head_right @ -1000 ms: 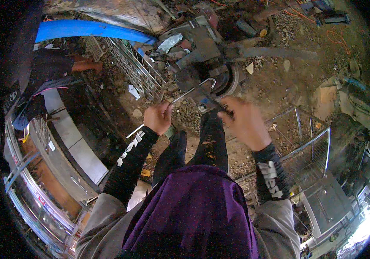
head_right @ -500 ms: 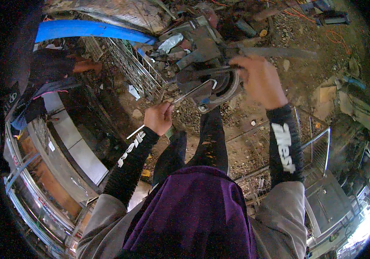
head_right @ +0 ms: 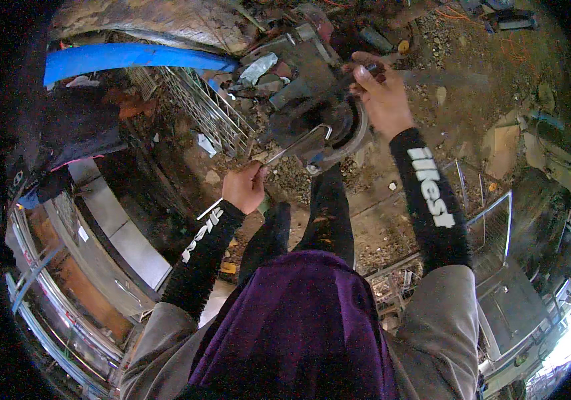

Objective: The person uses a manual metal rod bender to bend thin metal rods into curved shapes. They repeatedly insert rods, clamp them, and pull the lever to form bends, then remove and inspect the bent pieces.

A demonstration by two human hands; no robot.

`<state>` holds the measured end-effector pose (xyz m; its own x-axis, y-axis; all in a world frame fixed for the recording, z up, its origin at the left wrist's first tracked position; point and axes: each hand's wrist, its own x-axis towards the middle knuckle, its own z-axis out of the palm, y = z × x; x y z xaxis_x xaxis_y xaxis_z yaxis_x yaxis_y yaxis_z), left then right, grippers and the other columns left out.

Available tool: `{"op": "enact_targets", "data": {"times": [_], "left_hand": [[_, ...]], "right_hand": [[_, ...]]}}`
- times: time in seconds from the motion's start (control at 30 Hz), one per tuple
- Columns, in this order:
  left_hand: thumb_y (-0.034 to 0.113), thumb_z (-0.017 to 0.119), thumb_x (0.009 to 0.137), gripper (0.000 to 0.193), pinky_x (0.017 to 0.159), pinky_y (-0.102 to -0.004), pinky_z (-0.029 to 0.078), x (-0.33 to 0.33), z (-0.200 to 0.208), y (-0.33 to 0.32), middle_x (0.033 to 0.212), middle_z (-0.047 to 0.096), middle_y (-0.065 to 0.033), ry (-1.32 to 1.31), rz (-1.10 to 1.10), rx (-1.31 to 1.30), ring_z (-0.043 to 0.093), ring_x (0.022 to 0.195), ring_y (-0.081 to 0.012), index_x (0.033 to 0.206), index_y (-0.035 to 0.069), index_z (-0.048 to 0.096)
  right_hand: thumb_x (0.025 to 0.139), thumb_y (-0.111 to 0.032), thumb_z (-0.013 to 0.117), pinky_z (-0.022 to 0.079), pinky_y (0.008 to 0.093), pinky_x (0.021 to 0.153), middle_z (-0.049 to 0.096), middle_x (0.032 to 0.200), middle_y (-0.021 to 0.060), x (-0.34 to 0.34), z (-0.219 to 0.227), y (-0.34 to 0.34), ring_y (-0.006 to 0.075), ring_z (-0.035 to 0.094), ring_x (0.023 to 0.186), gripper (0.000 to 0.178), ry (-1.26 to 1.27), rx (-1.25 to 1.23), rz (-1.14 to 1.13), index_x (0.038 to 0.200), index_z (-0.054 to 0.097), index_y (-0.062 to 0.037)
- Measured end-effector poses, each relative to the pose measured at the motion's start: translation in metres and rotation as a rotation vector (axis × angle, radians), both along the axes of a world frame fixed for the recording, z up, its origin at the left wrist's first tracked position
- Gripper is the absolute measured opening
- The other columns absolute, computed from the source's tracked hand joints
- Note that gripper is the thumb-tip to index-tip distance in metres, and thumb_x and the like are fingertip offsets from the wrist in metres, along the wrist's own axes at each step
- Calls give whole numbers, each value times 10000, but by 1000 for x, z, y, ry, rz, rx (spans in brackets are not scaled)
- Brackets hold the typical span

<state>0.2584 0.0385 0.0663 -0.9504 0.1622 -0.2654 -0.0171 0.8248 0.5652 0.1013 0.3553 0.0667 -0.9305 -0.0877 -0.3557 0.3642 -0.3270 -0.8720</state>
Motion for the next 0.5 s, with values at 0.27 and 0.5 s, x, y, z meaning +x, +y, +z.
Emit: {"op": "enact_targets", "data": {"times": [0.27,0.5], "left_hand": [[195,641,929,172,564,-537,465,-4,1,-1,700,623,-206,4,-7,47,610,665,-451,824,63,609],[204,636,941,204,565,-527,447,-7,-3,-6,720,627,-223,-106,-30,78,608,676,-458,832,33,607]], "right_hand": [[1078,-200,471,561,454,676,498,803,89,-2,22,-61,238,601,725,251,-125,-144,-292,941,374,-14],[1076,-198,457,561,421,647,519,797,90,-3,23,-63,218,606,681,246,-103,8,-294,962,387,8]]}}
